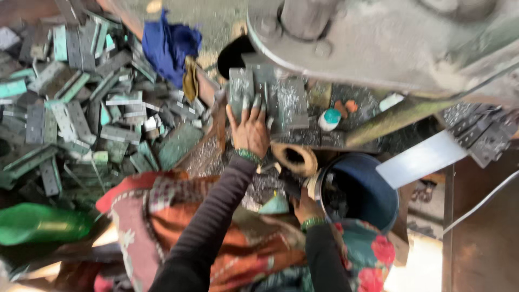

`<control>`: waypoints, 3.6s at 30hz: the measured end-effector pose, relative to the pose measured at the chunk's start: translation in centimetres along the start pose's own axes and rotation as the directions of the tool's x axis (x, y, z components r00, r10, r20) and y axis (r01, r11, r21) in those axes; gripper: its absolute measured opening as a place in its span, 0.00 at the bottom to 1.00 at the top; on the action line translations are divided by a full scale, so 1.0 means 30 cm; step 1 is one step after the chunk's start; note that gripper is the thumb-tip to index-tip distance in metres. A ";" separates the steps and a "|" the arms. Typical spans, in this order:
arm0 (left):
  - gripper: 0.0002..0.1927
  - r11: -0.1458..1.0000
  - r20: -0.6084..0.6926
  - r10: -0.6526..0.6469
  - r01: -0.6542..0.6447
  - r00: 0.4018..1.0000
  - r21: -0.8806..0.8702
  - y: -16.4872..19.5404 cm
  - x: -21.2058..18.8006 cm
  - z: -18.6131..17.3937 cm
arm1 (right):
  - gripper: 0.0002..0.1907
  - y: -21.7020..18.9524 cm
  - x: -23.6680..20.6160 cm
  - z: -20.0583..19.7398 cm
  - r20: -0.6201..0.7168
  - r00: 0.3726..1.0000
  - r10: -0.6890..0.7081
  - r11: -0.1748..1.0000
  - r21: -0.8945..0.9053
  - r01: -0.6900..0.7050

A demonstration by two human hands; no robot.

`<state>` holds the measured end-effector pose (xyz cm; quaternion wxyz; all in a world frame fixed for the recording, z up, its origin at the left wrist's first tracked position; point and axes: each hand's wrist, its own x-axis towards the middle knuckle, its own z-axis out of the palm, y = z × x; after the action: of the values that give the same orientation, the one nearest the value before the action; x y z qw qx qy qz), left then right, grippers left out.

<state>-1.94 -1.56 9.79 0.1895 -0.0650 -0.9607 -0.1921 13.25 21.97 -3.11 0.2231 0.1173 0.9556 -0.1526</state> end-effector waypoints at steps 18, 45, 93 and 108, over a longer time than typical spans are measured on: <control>0.22 0.998 0.058 -0.007 0.004 0.998 0.068 -0.031 0.064 0.048 | 0.29 -0.089 -0.075 -0.108 -0.110 0.994 0.016 0.999 -0.031 -0.019; 0.22 0.996 0.126 -0.052 0.042 0.991 0.083 -0.046 0.138 0.092 | 0.28 -0.085 -0.135 -0.224 -0.149 0.988 -0.027 0.996 -0.084 0.014; 0.42 0.088 -0.233 -0.966 0.989 0.115 0.122 -0.662 -0.134 -0.151 | 0.27 -0.023 -0.050 0.044 -0.349 0.933 -0.084 0.991 0.071 0.116; 0.32 0.512 0.121 -0.859 0.847 0.498 0.145 -0.622 -0.138 -0.128 | 0.28 -0.026 -0.050 0.040 -0.359 0.929 -0.090 0.986 0.102 0.135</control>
<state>-0.51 -20.40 5.03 -0.0141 0.4065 -0.8862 -0.2219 14.80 20.60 -3.24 0.0310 0.1014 0.9739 -0.2009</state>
